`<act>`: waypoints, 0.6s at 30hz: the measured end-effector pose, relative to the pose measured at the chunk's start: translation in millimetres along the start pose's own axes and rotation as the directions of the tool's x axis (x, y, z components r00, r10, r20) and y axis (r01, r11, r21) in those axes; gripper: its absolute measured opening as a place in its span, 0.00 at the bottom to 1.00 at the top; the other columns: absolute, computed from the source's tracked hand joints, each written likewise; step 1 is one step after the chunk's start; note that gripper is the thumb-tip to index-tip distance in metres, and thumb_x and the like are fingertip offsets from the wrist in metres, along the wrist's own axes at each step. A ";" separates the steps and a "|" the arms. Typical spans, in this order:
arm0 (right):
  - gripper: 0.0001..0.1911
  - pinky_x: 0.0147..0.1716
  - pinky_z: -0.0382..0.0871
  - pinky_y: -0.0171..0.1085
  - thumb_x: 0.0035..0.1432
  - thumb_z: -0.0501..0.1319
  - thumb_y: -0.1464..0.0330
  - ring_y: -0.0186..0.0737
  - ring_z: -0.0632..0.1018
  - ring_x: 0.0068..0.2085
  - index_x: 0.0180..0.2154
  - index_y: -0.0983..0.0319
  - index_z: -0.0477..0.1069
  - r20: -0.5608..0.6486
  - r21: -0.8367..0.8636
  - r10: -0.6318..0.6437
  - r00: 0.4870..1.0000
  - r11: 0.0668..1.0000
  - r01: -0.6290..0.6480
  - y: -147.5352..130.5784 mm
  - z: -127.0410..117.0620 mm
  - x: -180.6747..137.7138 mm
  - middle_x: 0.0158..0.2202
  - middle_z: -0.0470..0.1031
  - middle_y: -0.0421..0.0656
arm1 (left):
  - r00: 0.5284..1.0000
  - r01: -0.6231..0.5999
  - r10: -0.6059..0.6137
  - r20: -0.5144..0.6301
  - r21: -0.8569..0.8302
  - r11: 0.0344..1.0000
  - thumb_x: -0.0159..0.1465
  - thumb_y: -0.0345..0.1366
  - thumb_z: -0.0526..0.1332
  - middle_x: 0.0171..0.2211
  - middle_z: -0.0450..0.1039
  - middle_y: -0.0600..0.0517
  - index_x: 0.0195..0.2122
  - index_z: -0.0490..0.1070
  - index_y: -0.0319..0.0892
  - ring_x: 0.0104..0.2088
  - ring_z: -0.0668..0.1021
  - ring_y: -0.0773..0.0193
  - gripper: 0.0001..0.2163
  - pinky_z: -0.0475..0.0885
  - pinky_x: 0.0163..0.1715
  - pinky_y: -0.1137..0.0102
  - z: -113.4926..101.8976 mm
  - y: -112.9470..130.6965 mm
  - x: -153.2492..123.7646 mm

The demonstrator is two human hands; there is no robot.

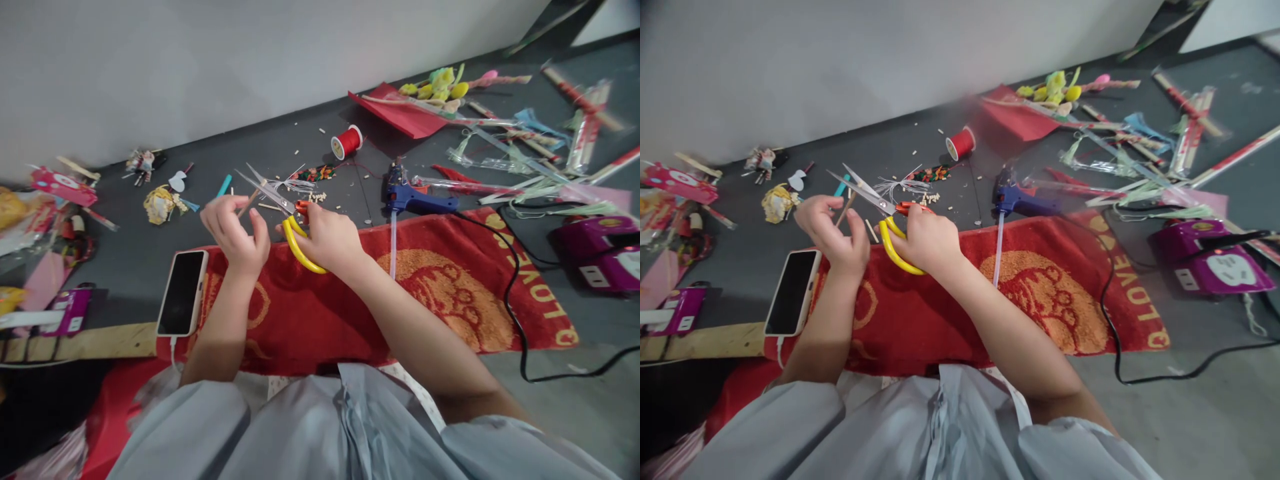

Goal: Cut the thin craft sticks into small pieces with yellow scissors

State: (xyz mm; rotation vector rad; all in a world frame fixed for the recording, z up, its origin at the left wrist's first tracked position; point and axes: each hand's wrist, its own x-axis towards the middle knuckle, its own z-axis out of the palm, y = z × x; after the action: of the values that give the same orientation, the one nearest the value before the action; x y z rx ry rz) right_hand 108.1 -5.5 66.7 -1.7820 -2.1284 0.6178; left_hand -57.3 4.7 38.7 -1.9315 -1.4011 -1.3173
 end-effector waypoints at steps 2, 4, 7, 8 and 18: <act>0.35 0.34 0.66 0.41 0.60 0.45 0.42 0.54 0.80 0.39 0.45 0.66 0.68 0.004 -0.003 -0.015 1.000 1.000 0.015 0.0 -0.3 -1.0 0.38 0.79 0.53 | 0.997 0.044 -0.044 0.057 0.008 0.999 0.67 0.39 0.51 0.39 0.72 0.46 0.42 0.66 0.43 0.43 0.75 0.60 0.09 0.70 0.46 0.60 0.9 -5.1 1.3; 0.35 0.34 0.66 0.41 0.61 0.45 0.42 0.54 0.80 0.38 0.45 0.67 0.68 0.017 -0.011 -0.027 0.999 1.000 0.027 -0.5 -1.4 -2.5 0.37 0.79 0.54 | 0.984 0.126 -0.122 0.130 -0.024 0.992 0.67 0.41 0.52 0.40 0.72 0.47 0.44 0.66 0.42 0.42 0.76 0.62 0.11 0.72 0.43 0.65 3.1 -9.3 -0.5; 0.35 0.34 0.65 0.40 0.61 0.44 0.42 0.53 0.80 0.38 0.44 0.67 0.68 0.041 -0.027 -0.044 0.998 0.999 0.045 -1.4 -4.1 -4.8 0.36 0.78 0.53 | 0.971 0.199 -0.191 0.146 -0.042 0.979 0.67 0.43 0.52 0.39 0.74 0.50 0.44 0.67 0.43 0.39 0.78 0.66 0.12 0.73 0.40 0.69 6.2 -12.8 -4.6; 0.35 0.33 0.65 0.40 0.61 0.44 0.42 0.53 0.80 0.38 0.44 0.67 0.68 0.048 -0.030 -0.053 0.997 0.998 0.055 -1.6 -5.0 -5.5 0.36 0.78 0.53 | 0.970 0.209 -0.201 0.138 -0.039 0.977 0.67 0.43 0.52 0.39 0.74 0.50 0.43 0.68 0.43 0.38 0.78 0.66 0.12 0.73 0.40 0.70 6.7 -13.3 -5.5; 0.35 0.32 0.62 0.38 0.62 0.44 0.43 0.50 0.79 0.38 0.45 0.67 0.67 0.033 -0.010 -0.101 0.994 0.995 0.101 1.4 -4.3 -5.9 0.37 0.78 0.52 | 0.977 0.174 -0.169 0.133 -0.023 0.985 0.68 0.46 0.51 0.31 0.76 0.52 0.36 0.72 0.43 0.34 0.79 0.66 0.14 0.74 0.38 0.69 2.8 -11.0 -1.4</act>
State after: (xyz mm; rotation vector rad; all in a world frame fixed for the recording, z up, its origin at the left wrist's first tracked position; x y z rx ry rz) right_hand 112.5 -10.5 69.9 -1.6694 -2.2322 0.6136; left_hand -65.9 10.7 34.1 -1.9884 -1.6520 -1.3180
